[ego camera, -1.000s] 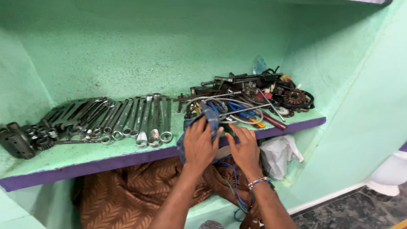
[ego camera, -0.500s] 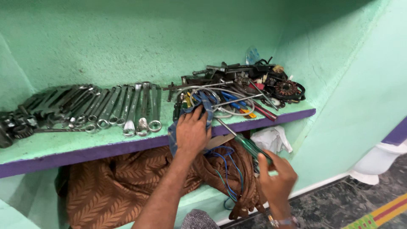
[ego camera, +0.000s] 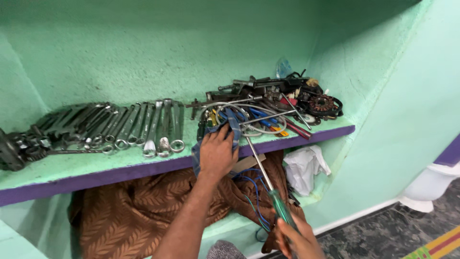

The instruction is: The person wipes several metal wrenches and a screwdriver with a blue cloth before placing them back onto a shelf cluttered with other mechanical tools.

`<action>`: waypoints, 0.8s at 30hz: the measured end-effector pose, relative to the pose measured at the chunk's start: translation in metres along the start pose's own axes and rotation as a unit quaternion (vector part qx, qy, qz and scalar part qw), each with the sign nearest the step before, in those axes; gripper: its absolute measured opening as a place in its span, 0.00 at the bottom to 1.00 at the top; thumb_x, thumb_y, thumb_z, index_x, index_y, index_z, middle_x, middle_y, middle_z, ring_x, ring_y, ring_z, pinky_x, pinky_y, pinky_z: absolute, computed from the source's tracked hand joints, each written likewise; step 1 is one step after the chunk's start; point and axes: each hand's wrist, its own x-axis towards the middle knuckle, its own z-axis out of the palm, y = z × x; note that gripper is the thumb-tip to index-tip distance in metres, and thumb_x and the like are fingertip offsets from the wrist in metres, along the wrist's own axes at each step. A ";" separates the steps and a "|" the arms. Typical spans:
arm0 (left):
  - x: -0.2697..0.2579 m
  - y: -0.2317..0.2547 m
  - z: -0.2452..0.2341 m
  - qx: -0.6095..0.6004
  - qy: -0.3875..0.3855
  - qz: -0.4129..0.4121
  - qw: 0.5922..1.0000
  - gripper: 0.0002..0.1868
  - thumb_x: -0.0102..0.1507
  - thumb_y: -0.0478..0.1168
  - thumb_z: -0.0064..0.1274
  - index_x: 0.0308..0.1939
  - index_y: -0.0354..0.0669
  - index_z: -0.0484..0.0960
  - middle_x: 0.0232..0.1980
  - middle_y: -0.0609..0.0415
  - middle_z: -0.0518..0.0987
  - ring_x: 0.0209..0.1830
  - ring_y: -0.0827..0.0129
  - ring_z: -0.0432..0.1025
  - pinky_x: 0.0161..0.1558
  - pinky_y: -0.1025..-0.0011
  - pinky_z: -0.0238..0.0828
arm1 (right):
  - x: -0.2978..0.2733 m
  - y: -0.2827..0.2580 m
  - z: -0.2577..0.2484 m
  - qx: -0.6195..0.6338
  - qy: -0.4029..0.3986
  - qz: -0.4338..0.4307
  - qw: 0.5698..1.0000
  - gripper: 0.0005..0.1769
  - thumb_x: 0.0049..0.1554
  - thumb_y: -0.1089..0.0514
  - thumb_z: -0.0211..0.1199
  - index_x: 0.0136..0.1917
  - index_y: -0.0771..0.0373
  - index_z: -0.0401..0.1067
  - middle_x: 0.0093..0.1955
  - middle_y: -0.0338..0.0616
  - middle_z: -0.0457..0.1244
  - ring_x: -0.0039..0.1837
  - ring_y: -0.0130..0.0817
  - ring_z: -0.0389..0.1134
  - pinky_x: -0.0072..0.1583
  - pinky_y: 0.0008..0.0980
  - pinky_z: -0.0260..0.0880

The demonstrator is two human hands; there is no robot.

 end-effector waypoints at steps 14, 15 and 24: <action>-0.016 0.001 0.005 -0.522 0.114 -0.215 0.817 0.28 0.67 0.55 0.50 0.63 0.39 0.72 0.53 0.42 0.78 0.48 0.56 0.74 0.52 0.58 0.70 | 0.016 0.108 -0.106 -0.166 0.046 -0.097 0.980 0.32 0.64 0.58 0.59 0.79 0.66 0.60 0.39 0.55 0.67 0.28 0.38 0.63 0.33 0.35 0.62; -0.024 0.006 -0.006 -0.682 0.077 -0.270 0.676 0.29 0.66 0.57 0.47 0.64 0.43 0.71 0.48 0.45 0.78 0.43 0.61 0.75 0.48 0.60 0.72 | 0.024 0.107 -0.091 -0.157 0.034 -0.129 0.979 0.32 0.65 0.59 0.58 0.80 0.67 0.59 0.40 0.56 0.67 0.28 0.38 0.63 0.33 0.35 0.62; -0.099 0.028 -0.065 -0.757 -0.049 -0.449 0.471 0.29 0.65 0.62 0.43 0.53 0.39 0.78 0.40 0.52 0.82 0.37 0.67 0.79 0.42 0.66 0.80 | 0.034 -0.017 0.138 -0.038 0.132 -0.358 0.924 0.25 0.67 0.51 0.48 0.65 0.74 0.71 0.57 0.49 0.70 0.56 0.34 0.70 0.58 0.31 0.68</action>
